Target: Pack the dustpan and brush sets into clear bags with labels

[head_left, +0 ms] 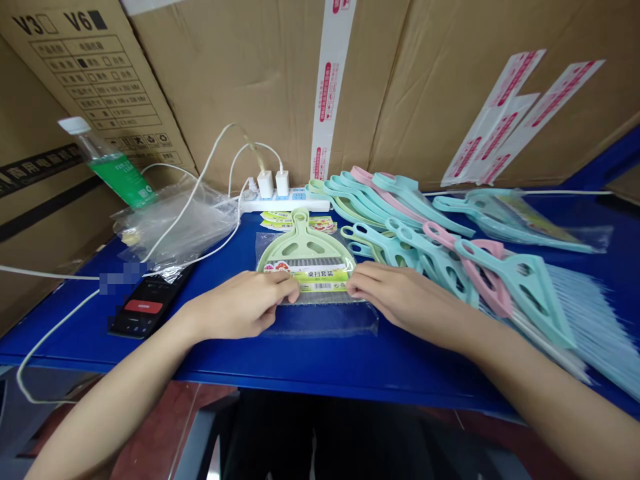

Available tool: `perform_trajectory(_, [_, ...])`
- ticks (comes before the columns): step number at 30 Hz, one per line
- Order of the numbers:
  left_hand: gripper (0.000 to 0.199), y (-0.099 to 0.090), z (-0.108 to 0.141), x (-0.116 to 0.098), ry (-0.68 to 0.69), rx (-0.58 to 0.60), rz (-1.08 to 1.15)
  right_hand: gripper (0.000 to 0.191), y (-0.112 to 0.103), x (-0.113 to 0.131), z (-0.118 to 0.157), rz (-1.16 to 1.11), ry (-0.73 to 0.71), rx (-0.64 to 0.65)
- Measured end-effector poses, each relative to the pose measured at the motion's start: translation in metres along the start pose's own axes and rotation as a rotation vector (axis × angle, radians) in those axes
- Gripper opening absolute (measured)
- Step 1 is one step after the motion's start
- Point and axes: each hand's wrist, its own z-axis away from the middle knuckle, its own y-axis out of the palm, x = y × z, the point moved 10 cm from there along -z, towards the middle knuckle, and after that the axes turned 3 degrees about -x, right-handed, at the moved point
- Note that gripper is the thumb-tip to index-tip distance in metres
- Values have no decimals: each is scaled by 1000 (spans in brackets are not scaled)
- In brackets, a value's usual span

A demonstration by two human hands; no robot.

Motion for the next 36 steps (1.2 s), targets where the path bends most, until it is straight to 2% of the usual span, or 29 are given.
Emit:
perform_trajectory(5, [18, -3, -3, 0, -7, -58, -80, 25, -2, -6, 0, 54, 32, -12])
perform_trajectory(9, [13, -4, -1, 3, -35, -33, -112, 25, 1, -3, 1, 5, 21, 18])
perform_trajectory(17, [14, -4, 1, 7, -59, 1, -27, 22, -1, -2, 0, -15, 26, 12])
perform_trajectory(22, [15, -3, 1, 4, -9, 4, 28, 23, -1, -1, -1, -26, 19, 15])
perform_trajectory(26, [14, -2, 5, -14, 120, 44, 207, 22, 1, -2, -1, -20, 23, 21])
perform_trajectory(30, [15, 13, 14, -46, 272, 273, 603, 19, 2, -4, -1, -13, 30, 28])
perform_trajectory(32, [18, 20, 17, -54, 294, 351, 702, 19, 2, -4, -1, -16, 28, 26])
perform_trajectory(36, [18, 18, 14, -50, 270, 328, 721, 19, 2, -4, -1, -37, 22, 25])
